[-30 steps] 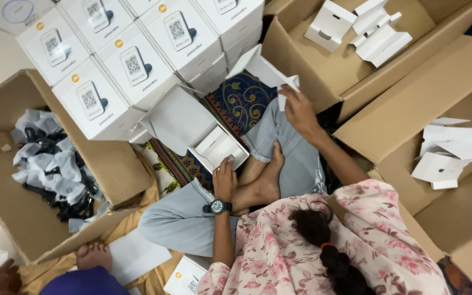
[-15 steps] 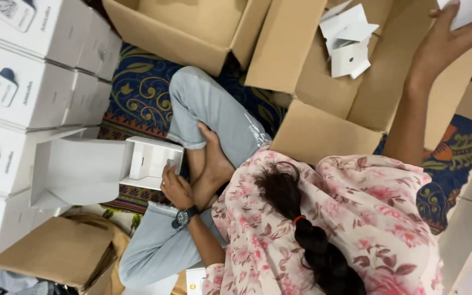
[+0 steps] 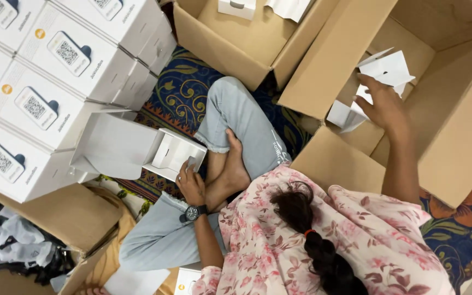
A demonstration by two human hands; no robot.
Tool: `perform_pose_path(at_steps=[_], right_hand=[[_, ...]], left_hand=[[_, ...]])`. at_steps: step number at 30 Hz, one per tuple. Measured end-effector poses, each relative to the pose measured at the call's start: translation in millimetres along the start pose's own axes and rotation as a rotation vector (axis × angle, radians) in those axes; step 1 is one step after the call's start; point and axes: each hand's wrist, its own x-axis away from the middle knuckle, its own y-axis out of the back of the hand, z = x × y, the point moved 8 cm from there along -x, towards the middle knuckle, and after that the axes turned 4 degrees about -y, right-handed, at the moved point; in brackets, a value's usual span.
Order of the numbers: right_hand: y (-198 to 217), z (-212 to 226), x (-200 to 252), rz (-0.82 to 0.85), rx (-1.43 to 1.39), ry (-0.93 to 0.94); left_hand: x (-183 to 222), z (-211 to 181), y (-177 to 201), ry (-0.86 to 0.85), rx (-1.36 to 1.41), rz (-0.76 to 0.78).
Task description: The person unboxes small white electronic devices from multiple cardboard boxes and organizes them while sitting on the floor.
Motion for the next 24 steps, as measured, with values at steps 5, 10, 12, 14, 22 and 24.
perform_pose_path(at_steps=[5,10,12,14,22,24], right_hand=[[-23,161,6,-0.154,-0.105,0.637],[-189,298,49,0.203,-0.362,1.099],[-277,333,75,0.396,-0.335,1.24],[-359,352,97,0.164,-0.022,1.411],[-481,345,85,0.373,0.414,1.362],[-486,342,83,0.389,0.408,1.424]], left_hand=[[-2,-2,34,0.114,-0.197,-0.265],[6,20,42,0.185,0.004,-0.427],[8,25,45,0.228,0.057,-0.456],[9,28,43,0.255,0.124,-0.442],[7,29,47,0.256,0.121,-0.44],[8,33,46,0.264,0.111,-0.447]])
